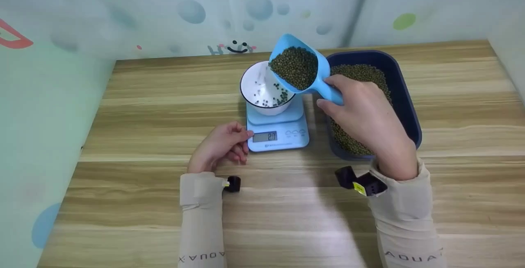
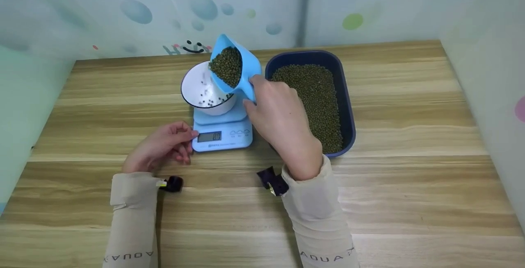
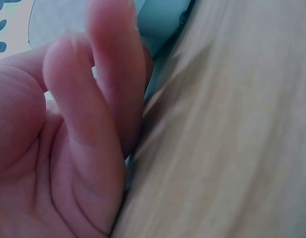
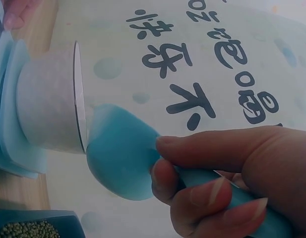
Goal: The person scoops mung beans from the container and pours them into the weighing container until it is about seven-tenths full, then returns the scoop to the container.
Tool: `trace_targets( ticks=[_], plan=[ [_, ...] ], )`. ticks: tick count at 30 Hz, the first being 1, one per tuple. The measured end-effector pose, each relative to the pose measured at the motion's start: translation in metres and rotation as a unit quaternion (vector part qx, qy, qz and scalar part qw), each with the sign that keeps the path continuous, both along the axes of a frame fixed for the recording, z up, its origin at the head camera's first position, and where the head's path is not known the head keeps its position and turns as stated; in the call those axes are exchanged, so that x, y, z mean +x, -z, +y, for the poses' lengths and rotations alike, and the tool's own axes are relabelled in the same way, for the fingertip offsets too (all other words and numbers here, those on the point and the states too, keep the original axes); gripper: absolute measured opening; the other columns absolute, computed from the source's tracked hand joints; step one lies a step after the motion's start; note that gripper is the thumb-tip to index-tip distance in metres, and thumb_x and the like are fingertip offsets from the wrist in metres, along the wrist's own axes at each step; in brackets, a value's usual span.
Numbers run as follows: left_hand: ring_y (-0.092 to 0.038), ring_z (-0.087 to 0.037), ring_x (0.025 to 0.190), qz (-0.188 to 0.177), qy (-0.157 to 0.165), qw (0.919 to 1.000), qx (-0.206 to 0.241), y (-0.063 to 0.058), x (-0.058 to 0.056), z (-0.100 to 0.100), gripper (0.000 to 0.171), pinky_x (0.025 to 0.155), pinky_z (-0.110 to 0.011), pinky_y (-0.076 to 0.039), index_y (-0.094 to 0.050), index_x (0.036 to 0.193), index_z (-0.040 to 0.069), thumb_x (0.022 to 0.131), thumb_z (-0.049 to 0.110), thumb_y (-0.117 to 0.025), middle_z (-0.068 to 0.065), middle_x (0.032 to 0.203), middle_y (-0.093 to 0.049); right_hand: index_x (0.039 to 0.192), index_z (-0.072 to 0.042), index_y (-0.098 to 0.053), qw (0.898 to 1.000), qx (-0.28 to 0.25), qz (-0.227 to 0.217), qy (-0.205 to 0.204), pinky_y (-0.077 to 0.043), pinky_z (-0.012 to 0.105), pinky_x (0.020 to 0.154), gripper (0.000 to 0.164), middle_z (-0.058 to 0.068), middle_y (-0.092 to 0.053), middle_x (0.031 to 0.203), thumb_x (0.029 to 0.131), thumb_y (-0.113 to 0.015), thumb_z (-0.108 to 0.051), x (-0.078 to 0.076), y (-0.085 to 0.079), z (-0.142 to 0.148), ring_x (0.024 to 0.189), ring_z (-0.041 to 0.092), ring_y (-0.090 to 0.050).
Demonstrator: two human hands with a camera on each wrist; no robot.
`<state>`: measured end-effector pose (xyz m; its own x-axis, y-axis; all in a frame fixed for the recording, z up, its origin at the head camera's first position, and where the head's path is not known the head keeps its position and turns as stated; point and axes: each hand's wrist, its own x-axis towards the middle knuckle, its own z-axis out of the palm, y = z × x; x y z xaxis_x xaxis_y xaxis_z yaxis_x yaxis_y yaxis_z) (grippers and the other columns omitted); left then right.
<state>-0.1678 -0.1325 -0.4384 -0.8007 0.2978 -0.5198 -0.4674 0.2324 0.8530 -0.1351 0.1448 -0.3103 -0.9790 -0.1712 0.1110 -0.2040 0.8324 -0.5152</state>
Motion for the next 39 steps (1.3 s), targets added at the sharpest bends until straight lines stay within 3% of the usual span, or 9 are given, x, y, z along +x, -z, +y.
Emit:
trace_targets(
  ticks=[7,22,24,27,31,34,39],
  plan=[
    [-0.061,-0.023,0.054,-0.012,0.005,0.9999,-0.008,0.007,0.003,0.000,0.032,0.051,-0.031,-0.052,-0.050,0.095,0.003,0.084,0.030,-0.063,-0.013,0.074,-0.059,0.115,-0.006,-0.055,1.000,0.001,-0.008,-0.004,-0.039,0.031,0.057,0.033,0.007,-0.057,0.086,0.085,-0.060,-0.020,0.001,0.005,0.000,0.065,0.022,-0.048],
    [-0.061,-0.023,0.056,-0.001,0.012,0.9997,-0.020,0.002,0.002,0.000,0.033,0.050,-0.030,-0.052,-0.051,0.096,0.004,0.083,0.033,-0.062,-0.014,0.077,-0.060,0.117,-0.006,-0.054,1.000,0.003,-0.004,0.004,-0.040,0.032,0.059,0.036,0.009,-0.058,0.090,0.085,-0.061,-0.021,0.001,0.002,-0.001,0.068,0.023,-0.049],
    [-0.061,-0.023,0.056,-0.001,0.010,0.9998,-0.018,0.001,0.001,-0.001,0.033,0.050,-0.030,-0.052,-0.051,0.095,0.004,0.083,0.033,-0.063,-0.014,0.077,-0.060,0.116,-0.006,-0.055,1.000,0.005,-0.001,0.002,-0.038,0.031,0.058,0.035,0.008,-0.058,0.088,0.085,-0.061,-0.021,0.001,0.002,-0.001,0.067,0.023,-0.048],
    [-0.061,-0.022,0.056,-0.002,0.015,0.9997,-0.022,-0.009,0.003,0.001,0.030,0.051,-0.030,-0.052,-0.051,0.096,0.002,0.086,0.029,-0.060,-0.014,0.075,-0.060,0.115,-0.006,-0.055,1.000,0.009,0.007,0.000,-0.036,0.031,0.057,0.034,0.008,-0.056,0.084,0.085,-0.060,-0.021,0.000,0.002,-0.002,0.065,0.023,-0.046],
    [-0.060,-0.021,0.054,-0.004,0.021,0.9997,-0.015,-0.011,0.002,0.002,0.030,0.051,-0.031,-0.052,-0.049,0.098,0.000,0.088,0.026,-0.058,-0.012,0.073,-0.058,0.114,-0.006,-0.055,1.000,0.010,0.020,-0.001,-0.035,0.031,0.057,0.033,0.007,-0.054,0.080,0.085,-0.061,-0.021,0.000,0.002,-0.003,0.064,0.023,-0.045],
    [-0.060,-0.022,0.053,-0.002,0.015,0.9999,-0.003,-0.002,-0.001,0.000,0.032,0.049,-0.030,-0.052,-0.049,0.097,0.001,0.086,0.029,-0.060,-0.012,0.071,-0.058,0.113,-0.007,-0.056,1.000,0.008,0.021,-0.001,-0.034,0.031,0.057,0.031,0.007,-0.053,0.078,0.085,-0.059,-0.020,0.000,0.002,-0.005,0.063,0.023,-0.044],
    [-0.061,-0.023,0.054,0.001,0.009,1.0000,-0.002,-0.001,-0.001,-0.001,0.033,0.049,-0.030,-0.052,-0.049,0.096,0.002,0.084,0.031,-0.062,-0.013,0.073,-0.058,0.114,-0.006,-0.056,1.000,0.002,0.021,0.001,-0.036,0.030,0.057,0.031,0.008,-0.051,0.076,0.085,-0.056,-0.016,0.000,0.001,-0.007,0.062,0.022,-0.045]
  ],
)
